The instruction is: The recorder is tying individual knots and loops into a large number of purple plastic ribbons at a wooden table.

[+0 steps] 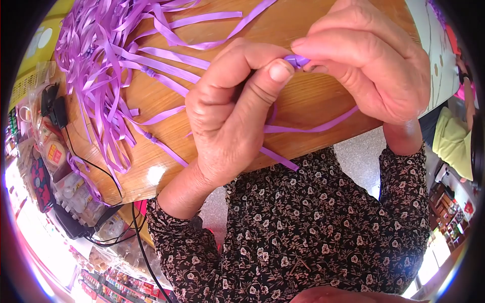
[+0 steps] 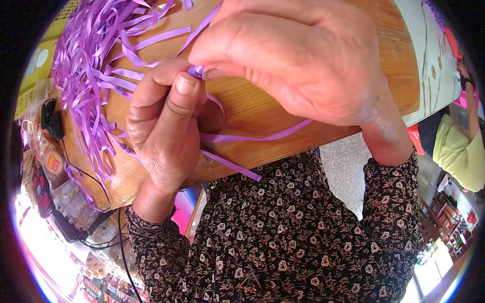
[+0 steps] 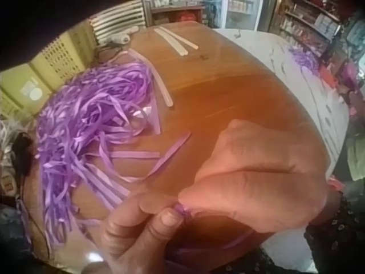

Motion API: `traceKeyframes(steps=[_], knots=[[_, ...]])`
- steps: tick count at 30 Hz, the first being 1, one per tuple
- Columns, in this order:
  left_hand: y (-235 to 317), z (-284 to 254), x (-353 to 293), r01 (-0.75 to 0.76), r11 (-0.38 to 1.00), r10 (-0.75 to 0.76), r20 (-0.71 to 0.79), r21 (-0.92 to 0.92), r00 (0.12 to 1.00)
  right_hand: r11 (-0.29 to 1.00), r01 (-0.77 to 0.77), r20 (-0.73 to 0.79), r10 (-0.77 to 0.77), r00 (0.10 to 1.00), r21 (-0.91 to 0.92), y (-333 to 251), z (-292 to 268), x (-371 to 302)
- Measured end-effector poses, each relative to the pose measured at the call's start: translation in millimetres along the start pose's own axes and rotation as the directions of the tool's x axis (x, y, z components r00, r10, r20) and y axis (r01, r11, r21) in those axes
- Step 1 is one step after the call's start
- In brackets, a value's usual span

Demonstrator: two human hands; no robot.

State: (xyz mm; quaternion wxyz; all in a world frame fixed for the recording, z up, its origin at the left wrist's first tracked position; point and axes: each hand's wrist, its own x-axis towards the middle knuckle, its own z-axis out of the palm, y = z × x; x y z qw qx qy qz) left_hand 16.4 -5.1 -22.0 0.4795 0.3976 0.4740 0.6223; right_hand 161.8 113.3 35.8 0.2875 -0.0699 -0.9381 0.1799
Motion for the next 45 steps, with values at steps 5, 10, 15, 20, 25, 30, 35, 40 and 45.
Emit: traceKeyframes(steps=[5,10,15,20,25,30,35,40,45], knots=[[-2.3,0.1,-2.1,-0.161,0.966,0.166,-0.004,0.204,0.986,1.000,-0.002,-0.100,0.001,0.995,-0.008,-1.3,10.7,-1.7],[-2.5,1.1,-6.3,-0.223,0.947,0.232,-0.011,0.233,0.973,0.982,0.024,-0.056,-0.013,0.998,0.187,0.1,20.5,-13.2],[-1.5,-1.9,-6.4,-0.278,0.914,0.281,0.033,0.297,0.959,0.955,0.047,-0.077,-0.025,0.997,0.293,-1.4,28.6,-14.7],[-3.3,-3.8,-1.2,-0.308,0.897,0.306,0.058,0.318,0.950,0.912,-0.133,-0.024,0.154,0.988,0.389,-6.5,27.5,-13.1],[3.9,5.9,-3.3,-0.042,0.990,0.060,-0.133,0.132,0.989,0.893,-0.190,0.023,0.197,0.980,0.408,0.5,22.6,-8.1],[1.9,2.3,1.1,-0.008,0.995,-0.005,-0.127,-0.100,0.992,0.906,-0.198,-0.012,0.218,0.976,0.375,1.5,8.0,1.8],[2.9,4.4,1.5,0.071,0.977,-0.098,-0.126,-0.200,0.987,0.963,0.089,-0.326,-0.001,0.945,0.253,16.5,29.2,-5.9],[2.1,3.2,-0.1,0.030,0.985,-0.043,-0.076,-0.168,0.996,0.982,0.011,-0.186,0.025,0.982,0.188,10.7,25.7,-8.0],[4.9,0.6,-1.5,0.014,0.995,-0.017,-0.033,-0.102,0.999,0.984,-0.011,-0.141,0.036,0.989,0.177,11.7,24.3,-8.6]])
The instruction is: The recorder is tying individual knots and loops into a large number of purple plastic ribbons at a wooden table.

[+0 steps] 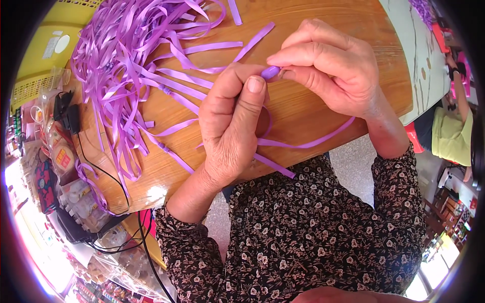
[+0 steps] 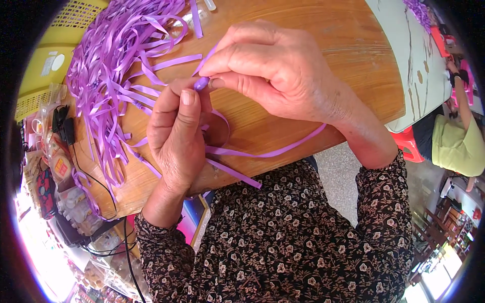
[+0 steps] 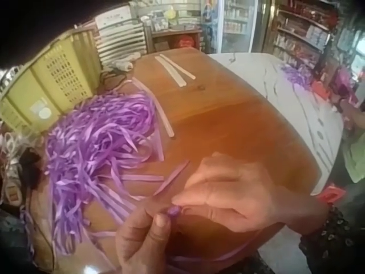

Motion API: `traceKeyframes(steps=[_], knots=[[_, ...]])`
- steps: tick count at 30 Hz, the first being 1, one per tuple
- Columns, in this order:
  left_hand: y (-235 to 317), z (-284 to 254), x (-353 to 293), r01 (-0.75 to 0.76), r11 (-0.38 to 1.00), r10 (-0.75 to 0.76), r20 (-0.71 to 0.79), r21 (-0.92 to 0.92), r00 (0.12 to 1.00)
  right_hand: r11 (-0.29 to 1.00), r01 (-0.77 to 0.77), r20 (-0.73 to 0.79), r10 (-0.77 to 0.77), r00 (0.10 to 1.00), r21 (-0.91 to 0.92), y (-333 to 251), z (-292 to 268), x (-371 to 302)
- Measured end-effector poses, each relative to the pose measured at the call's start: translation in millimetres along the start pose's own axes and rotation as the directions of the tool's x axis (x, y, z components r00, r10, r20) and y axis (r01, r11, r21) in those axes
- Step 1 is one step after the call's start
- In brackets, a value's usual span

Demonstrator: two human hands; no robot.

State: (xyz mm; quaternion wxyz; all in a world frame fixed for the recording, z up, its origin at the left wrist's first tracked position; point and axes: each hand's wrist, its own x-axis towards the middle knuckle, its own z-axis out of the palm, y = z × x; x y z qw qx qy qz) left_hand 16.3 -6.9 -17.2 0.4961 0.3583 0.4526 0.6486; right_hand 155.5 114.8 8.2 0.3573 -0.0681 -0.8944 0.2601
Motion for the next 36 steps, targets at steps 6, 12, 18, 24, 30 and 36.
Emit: traceKeyframes(steps=[6,12,18,24,30,36], knots=[[-5.7,-1.5,2.9,-0.181,0.909,0.196,-0.002,0.375,0.981,0.998,0.028,0.023,-0.027,0.999,-0.051,0.6,-1.5,-1.2],[-1.0,0.7,4.7,-0.303,0.661,0.307,0.121,0.687,0.944,1.000,0.006,0.128,-0.008,0.992,0.016,6.4,3.6,-19.4],[9.3,12.4,0.3,-0.400,0.521,0.394,0.204,0.754,0.896,0.957,-0.142,0.052,0.133,0.990,0.255,3.5,14.2,-21.7],[8.0,11.9,8.2,-0.498,0.343,0.457,0.321,0.797,0.829,0.962,-0.192,0.010,0.194,0.981,0.194,5.5,-1.1,-23.0],[14.8,-16.2,11.4,-0.394,0.686,0.574,-0.122,0.612,0.810,0.834,-0.500,-0.153,0.539,0.828,0.232,17.1,-80.5,-34.2],[9.4,-18.6,23.0,-0.284,0.850,0.437,-0.293,0.445,0.850,0.877,-0.451,-0.707,0.425,0.565,0.167,51.9,-206.9,-91.5]])
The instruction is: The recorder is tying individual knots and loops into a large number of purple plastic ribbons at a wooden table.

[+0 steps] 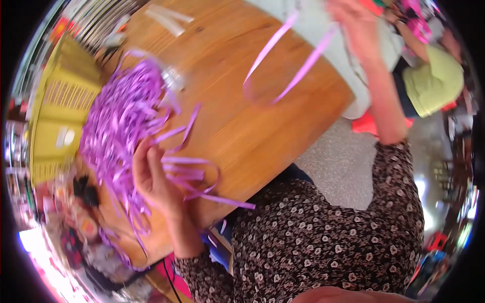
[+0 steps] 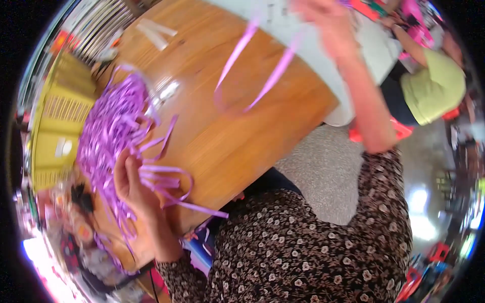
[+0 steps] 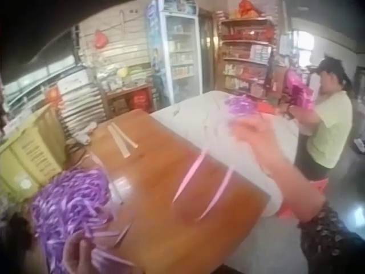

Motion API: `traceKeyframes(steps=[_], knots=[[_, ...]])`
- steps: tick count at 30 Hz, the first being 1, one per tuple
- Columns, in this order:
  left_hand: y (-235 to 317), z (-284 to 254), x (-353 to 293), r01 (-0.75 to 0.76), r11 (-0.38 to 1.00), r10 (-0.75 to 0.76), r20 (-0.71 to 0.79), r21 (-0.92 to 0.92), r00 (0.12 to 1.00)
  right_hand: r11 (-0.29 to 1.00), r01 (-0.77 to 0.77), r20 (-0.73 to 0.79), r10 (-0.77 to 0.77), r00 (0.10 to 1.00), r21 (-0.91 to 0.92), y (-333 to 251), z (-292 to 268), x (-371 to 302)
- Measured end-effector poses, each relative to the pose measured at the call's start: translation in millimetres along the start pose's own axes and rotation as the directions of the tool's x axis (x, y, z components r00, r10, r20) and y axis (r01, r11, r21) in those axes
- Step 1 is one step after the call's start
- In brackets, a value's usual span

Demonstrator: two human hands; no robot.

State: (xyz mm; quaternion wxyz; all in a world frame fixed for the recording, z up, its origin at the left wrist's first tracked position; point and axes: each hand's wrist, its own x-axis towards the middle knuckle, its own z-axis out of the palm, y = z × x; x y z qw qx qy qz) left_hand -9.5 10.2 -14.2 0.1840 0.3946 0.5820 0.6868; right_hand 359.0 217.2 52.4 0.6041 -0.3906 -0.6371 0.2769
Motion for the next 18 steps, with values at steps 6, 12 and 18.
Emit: traceKeyframes(steps=[6,12,18], knots=[[-4.3,-11.1,7.5,-0.016,1.000,0.016,-0.006,-0.008,1.000,0.997,0.021,-0.241,-0.039,0.970,-0.079,41.9,-83.2,66.3],[0.9,-21.1,15.4,-0.135,0.987,0.119,-0.169,-0.087,0.978,0.532,0.148,0.124,-0.080,0.989,-0.834,94.2,-67.9,72.6],[14.5,-48.2,14.3,-0.162,0.962,0.083,-0.329,-0.220,0.941,0.890,0.263,0.481,-0.057,0.875,-0.371,23.1,82.7,-1.6]])
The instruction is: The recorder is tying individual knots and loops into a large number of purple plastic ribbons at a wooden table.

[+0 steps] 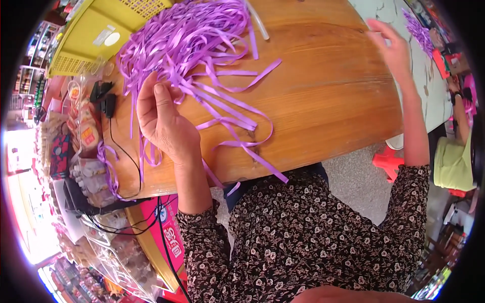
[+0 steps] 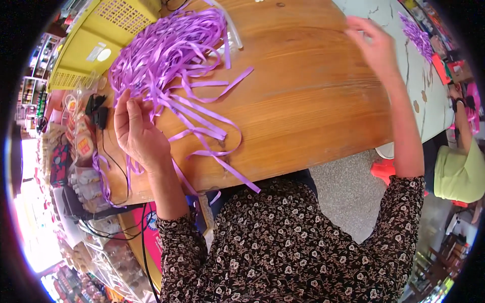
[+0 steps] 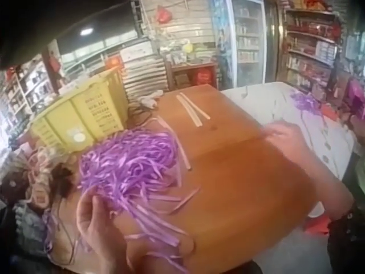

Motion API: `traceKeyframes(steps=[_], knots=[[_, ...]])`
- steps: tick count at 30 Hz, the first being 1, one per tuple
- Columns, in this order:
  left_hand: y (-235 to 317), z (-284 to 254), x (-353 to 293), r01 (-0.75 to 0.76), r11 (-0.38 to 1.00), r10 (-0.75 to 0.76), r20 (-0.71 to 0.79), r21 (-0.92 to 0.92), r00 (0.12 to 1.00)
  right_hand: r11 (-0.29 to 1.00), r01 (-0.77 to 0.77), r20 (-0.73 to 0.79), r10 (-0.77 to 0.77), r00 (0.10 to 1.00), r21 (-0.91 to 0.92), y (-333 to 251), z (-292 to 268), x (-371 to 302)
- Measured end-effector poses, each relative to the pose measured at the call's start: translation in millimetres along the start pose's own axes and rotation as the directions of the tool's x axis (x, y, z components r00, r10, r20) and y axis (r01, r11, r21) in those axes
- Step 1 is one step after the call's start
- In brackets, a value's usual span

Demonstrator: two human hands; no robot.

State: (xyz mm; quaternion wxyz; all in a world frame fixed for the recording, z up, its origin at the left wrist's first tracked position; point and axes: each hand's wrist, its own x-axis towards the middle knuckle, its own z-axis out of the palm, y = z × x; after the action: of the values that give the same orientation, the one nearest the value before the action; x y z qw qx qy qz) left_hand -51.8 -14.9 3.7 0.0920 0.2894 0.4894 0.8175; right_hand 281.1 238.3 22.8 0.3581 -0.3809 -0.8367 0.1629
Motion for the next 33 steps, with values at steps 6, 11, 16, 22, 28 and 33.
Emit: traceKeyframes(steps=[6,11,16,22,28,33], knots=[[9.4,-14.8,-4.9,-0.005,0.999,0.007,0.041,-0.044,0.999,0.824,0.563,0.287,-0.556,0.780,0.067,-119.3,104.3,-22.1],[16.5,-38.9,-6.8,-0.029,0.999,0.029,-0.005,0.025,1.000,0.722,0.625,0.199,-0.687,0.699,0.297,-167.5,148.1,-28.1],[13.8,-47.1,-15.4,0.019,1.000,-0.020,-0.031,-0.002,0.999,0.726,0.610,0.174,-0.677,0.715,0.319,-207.5,187.7,-26.9],[19.9,-39.0,-18.9,0.039,0.998,-0.037,0.029,-0.054,0.999,0.824,0.567,0.280,-0.551,0.786,0.028,-204.1,224.8,-21.2],[15.5,-48.8,-24.8,0.065,0.997,-0.069,0.096,0.046,0.993,0.820,0.530,0.291,-0.572,0.767,0.214,-197.0,208.2,-13.9],[20.1,-24.6,-14.0,-0.545,0.674,0.363,0.419,0.498,0.832,0.776,-0.062,0.463,-0.308,0.831,0.627,-193.8,164.0,-5.2]])
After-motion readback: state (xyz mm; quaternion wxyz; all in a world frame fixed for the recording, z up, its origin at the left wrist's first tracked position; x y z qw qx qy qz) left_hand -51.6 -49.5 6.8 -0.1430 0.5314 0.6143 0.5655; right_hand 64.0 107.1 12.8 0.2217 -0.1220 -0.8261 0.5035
